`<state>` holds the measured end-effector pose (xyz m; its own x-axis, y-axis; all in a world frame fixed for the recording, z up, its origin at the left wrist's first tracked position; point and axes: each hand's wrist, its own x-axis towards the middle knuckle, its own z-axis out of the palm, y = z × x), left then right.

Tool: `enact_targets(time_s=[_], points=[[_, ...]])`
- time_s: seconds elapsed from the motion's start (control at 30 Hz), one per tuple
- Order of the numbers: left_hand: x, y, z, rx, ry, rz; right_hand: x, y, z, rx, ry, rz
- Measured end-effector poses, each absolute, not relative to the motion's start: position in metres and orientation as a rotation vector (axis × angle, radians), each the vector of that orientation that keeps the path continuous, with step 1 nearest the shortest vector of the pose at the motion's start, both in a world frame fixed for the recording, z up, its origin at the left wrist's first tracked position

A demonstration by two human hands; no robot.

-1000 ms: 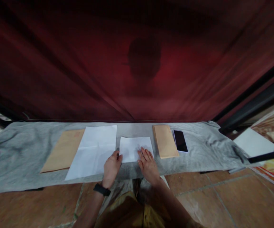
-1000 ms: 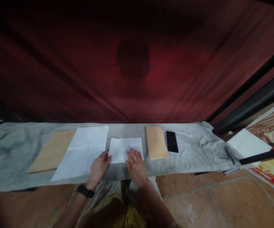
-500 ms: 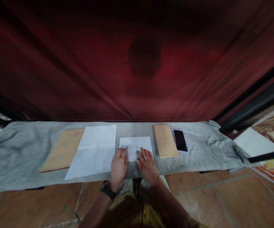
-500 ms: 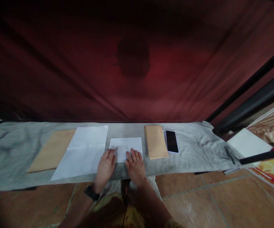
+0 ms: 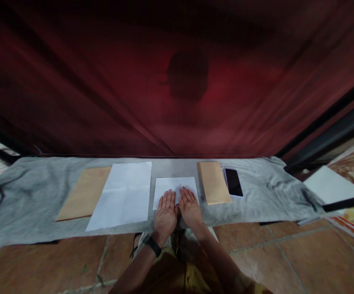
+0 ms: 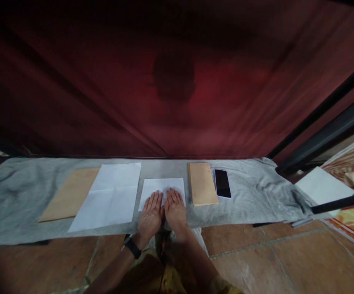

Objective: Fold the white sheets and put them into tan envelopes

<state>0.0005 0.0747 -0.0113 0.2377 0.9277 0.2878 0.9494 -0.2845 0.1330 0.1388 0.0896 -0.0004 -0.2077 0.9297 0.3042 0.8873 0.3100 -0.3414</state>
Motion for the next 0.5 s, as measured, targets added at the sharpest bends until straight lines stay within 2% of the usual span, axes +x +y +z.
enact_targets(time_s=[0.23, 0.5], points=[[0.0, 0.074, -0.017, -2.419, -1.789, -0.408, 0.12, 0.106, 0.0, -1.589, -2.22, 0.13], [0.002, 0.073, -0.01, -2.405, -1.844, -0.558, 0.147, 0.1, -0.011, -1.59, -2.22, -0.058]])
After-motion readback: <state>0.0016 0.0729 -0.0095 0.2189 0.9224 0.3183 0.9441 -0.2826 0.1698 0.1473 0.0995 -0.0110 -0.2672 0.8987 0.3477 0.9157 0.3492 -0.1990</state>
